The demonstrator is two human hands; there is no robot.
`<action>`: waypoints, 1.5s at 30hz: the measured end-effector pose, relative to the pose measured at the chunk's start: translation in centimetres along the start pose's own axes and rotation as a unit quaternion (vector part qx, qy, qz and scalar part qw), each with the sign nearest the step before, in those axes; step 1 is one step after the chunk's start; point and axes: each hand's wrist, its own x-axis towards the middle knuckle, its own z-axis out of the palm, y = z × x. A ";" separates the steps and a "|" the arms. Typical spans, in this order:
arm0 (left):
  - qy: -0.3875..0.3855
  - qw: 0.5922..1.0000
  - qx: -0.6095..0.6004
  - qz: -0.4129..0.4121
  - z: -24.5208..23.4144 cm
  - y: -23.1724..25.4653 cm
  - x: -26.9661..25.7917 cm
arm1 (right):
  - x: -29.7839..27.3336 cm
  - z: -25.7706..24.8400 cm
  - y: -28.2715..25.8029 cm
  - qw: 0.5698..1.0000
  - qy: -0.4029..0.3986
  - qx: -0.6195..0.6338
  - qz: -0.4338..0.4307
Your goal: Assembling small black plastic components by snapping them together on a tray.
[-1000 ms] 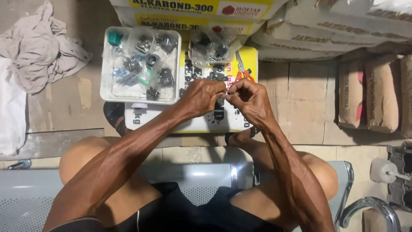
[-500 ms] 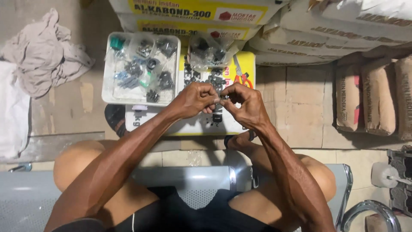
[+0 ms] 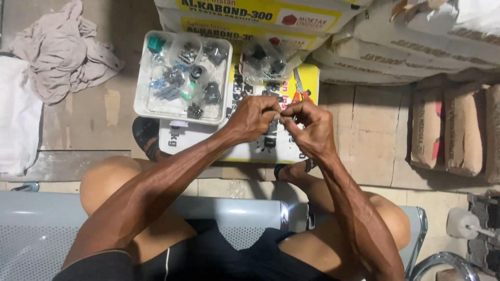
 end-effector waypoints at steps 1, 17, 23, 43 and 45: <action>0.003 1.000 0.001 0.002 -0.3 0.4 0.2 | 0.7 -0.1 0.3 1.000 -0.002 0.000 -0.003; 0.148 0.988 0.041 -0.007 0.9 0.0 1.0 | 0.5 1.8 1.3 0.988 0.084 -0.100 -0.086; 0.168 0.982 0.073 0.041 0.6 -0.8 1.5 | 0.7 1.6 0.6 0.982 0.072 -0.155 -0.079; 0.103 0.945 0.241 -0.196 6.0 -10.6 -3.0 | 1.4 5.4 14.7 0.972 -0.016 -0.228 0.045; 0.015 0.924 0.222 -0.311 5.7 -10.0 -4.4 | 1.3 7.1 14.9 0.956 -0.082 -0.278 0.036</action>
